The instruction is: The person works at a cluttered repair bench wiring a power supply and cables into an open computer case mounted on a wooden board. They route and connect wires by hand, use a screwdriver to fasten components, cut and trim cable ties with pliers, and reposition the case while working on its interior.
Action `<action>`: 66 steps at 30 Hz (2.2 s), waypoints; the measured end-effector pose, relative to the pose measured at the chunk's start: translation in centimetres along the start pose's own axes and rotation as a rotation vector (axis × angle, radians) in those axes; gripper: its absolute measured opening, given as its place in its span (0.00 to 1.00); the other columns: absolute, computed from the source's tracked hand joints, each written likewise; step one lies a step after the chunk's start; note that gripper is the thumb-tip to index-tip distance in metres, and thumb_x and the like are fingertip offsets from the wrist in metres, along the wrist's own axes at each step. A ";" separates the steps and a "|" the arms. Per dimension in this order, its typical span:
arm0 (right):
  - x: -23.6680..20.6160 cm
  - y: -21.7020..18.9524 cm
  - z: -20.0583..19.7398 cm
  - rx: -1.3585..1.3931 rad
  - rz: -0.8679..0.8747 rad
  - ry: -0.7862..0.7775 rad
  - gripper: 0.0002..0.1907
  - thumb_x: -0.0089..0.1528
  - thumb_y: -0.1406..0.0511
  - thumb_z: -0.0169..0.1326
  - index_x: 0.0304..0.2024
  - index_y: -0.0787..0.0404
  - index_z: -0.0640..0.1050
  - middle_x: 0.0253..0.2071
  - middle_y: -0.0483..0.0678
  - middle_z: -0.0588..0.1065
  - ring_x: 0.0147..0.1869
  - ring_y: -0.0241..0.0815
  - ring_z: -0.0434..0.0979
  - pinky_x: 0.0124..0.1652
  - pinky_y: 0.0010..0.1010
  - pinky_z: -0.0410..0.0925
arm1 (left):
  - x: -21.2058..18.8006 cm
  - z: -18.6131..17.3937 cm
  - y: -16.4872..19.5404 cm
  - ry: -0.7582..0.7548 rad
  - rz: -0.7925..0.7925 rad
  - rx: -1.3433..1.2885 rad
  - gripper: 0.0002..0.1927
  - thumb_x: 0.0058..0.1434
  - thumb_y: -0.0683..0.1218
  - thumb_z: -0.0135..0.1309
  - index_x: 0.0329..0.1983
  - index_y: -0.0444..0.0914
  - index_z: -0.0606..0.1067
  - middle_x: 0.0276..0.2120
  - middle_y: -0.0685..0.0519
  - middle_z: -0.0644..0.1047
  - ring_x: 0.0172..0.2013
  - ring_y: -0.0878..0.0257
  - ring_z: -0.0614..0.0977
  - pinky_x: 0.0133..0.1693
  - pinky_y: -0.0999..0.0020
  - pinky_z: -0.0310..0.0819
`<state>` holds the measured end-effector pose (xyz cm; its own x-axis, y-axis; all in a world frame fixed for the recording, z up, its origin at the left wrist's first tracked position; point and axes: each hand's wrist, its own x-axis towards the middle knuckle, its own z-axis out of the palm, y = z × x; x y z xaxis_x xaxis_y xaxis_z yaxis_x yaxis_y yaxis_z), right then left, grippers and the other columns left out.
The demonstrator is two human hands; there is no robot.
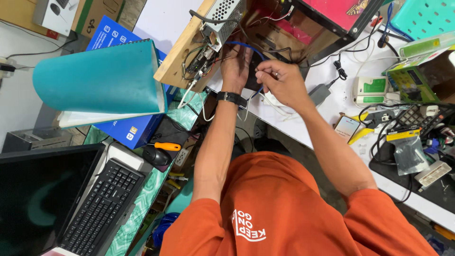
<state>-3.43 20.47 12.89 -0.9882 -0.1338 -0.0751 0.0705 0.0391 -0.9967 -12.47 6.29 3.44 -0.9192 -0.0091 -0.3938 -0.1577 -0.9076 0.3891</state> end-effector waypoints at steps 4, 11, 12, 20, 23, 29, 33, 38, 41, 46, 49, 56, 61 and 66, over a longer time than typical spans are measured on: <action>1.2 2.5 -0.2 -0.089 -0.035 0.208 0.04 0.68 0.73 0.58 0.45 0.69 0.78 0.34 0.46 0.76 0.34 0.30 0.74 0.34 0.24 0.67 | 0.0 -0.4 -0.5 -0.001 0.043 -0.084 0.16 0.68 0.35 0.49 0.58 0.39 0.71 0.53 0.50 0.77 0.51 0.58 0.79 0.51 0.63 0.75; 2.2 1.5 -0.2 -0.384 -0.476 0.242 0.05 0.69 0.74 0.58 0.46 0.71 0.77 0.42 0.51 0.76 0.39 0.34 0.77 0.39 0.26 0.71 | 0.6 -0.3 -0.7 0.049 0.126 -0.038 0.17 0.66 0.34 0.50 0.56 0.41 0.72 0.52 0.53 0.77 0.50 0.60 0.79 0.48 0.65 0.74; 2.3 1.4 -0.2 -0.286 -0.388 0.168 0.06 0.68 0.73 0.58 0.47 0.71 0.78 0.41 0.50 0.78 0.39 0.33 0.77 0.39 0.26 0.71 | 0.6 -0.3 -0.7 0.056 0.139 -0.021 0.16 0.67 0.34 0.50 0.56 0.41 0.72 0.51 0.53 0.77 0.49 0.61 0.79 0.48 0.66 0.75; 4.1 3.1 -1.1 -0.033 0.003 -0.039 0.08 0.69 0.69 0.55 0.48 0.69 0.79 0.38 0.46 0.80 0.39 0.32 0.78 0.41 0.24 0.71 | 1.5 -0.7 -1.8 0.120 0.274 0.061 0.07 0.68 0.34 0.49 0.47 0.35 0.75 0.39 0.52 0.77 0.38 0.63 0.77 0.38 0.68 0.72; 4.5 3.8 -1.4 -0.233 -0.123 0.013 0.08 0.68 0.69 0.56 0.46 0.68 0.80 0.39 0.49 0.81 0.40 0.36 0.80 0.43 0.27 0.72 | 2.1 -0.5 -2.6 0.235 0.347 0.071 0.06 0.66 0.35 0.47 0.43 0.34 0.74 0.37 0.51 0.77 0.35 0.62 0.78 0.35 0.67 0.73; 6.3 5.5 -1.8 -0.701 -0.514 0.194 0.06 0.67 0.69 0.58 0.45 0.66 0.81 0.42 0.58 0.80 0.46 0.57 0.80 0.49 0.39 0.70 | 2.0 0.8 -3.5 0.354 0.454 0.019 0.09 0.65 0.36 0.45 0.45 0.32 0.74 0.40 0.49 0.79 0.37 0.61 0.80 0.40 0.67 0.78; 8.3 6.5 -1.1 -0.611 -0.281 0.093 0.08 0.68 0.68 0.57 0.46 0.66 0.81 0.41 0.57 0.80 0.44 0.53 0.81 0.46 0.38 0.70 | 2.0 1.5 -3.5 0.414 0.377 -0.049 0.06 0.67 0.38 0.46 0.46 0.33 0.72 0.37 0.49 0.78 0.34 0.59 0.78 0.38 0.65 0.78; 9.3 6.0 -0.5 -0.360 -0.157 0.061 0.08 0.67 0.68 0.58 0.46 0.66 0.81 0.41 0.50 0.82 0.41 0.38 0.80 0.44 0.29 0.71 | 2.5 2.0 -3.2 0.428 0.389 -0.128 0.07 0.68 0.38 0.41 0.44 0.34 0.70 0.34 0.48 0.76 0.30 0.58 0.77 0.34 0.63 0.77; 9.6 5.0 -0.8 -0.254 -0.190 -0.006 0.07 0.67 0.70 0.59 0.47 0.68 0.81 0.42 0.48 0.81 0.42 0.33 0.79 0.44 0.25 0.71 | 2.5 2.5 -2.8 0.432 0.398 -0.157 0.09 0.68 0.38 0.40 0.45 0.33 0.71 0.35 0.48 0.77 0.31 0.58 0.78 0.34 0.64 0.77; 9.9 4.5 -1.0 -0.027 -0.156 -0.134 0.06 0.68 0.73 0.58 0.47 0.69 0.79 0.42 0.44 0.78 0.42 0.29 0.75 0.42 0.21 0.69 | 2.2 2.5 -2.2 0.415 0.385 -0.138 0.09 0.68 0.38 0.42 0.44 0.28 0.72 0.38 0.46 0.78 0.34 0.57 0.81 0.37 0.62 0.79; 9.9 4.7 -0.9 0.047 -0.172 -0.119 0.05 0.68 0.73 0.58 0.47 0.68 0.78 0.41 0.43 0.78 0.39 0.29 0.74 0.40 0.21 0.70 | 2.4 2.1 -2.3 0.394 0.377 -0.141 0.08 0.67 0.37 0.43 0.45 0.31 0.72 0.37 0.47 0.77 0.33 0.57 0.79 0.34 0.62 0.76; 10.1 5.0 -0.4 0.087 -0.324 -0.018 0.06 0.70 0.75 0.58 0.49 0.70 0.78 0.42 0.46 0.78 0.46 0.32 0.78 0.47 0.23 0.72 | 3.4 1.3 -2.9 0.405 0.393 -0.149 0.08 0.70 0.39 0.43 0.45 0.30 0.71 0.38 0.46 0.77 0.34 0.57 0.79 0.36 0.63 0.77; 10.0 4.6 1.0 0.066 -0.369 0.038 0.06 0.70 0.75 0.55 0.50 0.70 0.78 0.45 0.48 0.80 0.50 0.34 0.80 0.52 0.24 0.72 | 3.0 1.1 -3.0 0.368 0.376 -0.164 0.10 0.73 0.42 0.41 0.49 0.31 0.71 0.41 0.46 0.76 0.37 0.56 0.79 0.38 0.64 0.76; 10.0 3.9 1.6 -0.030 -0.458 0.075 0.05 0.70 0.75 0.56 0.49 0.70 0.79 0.46 0.48 0.79 0.50 0.34 0.79 0.50 0.24 0.72 | 2.8 0.6 -3.0 0.322 0.402 -0.088 0.12 0.74 0.43 0.40 0.52 0.31 0.70 0.45 0.47 0.76 0.42 0.57 0.79 0.42 0.63 0.78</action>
<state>-12.86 17.73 8.19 -0.9238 -0.0719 0.3762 -0.3785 0.0211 -0.9254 -14.77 9.29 1.70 -0.7412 -0.4805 -0.4688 0.2288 -0.8374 0.4964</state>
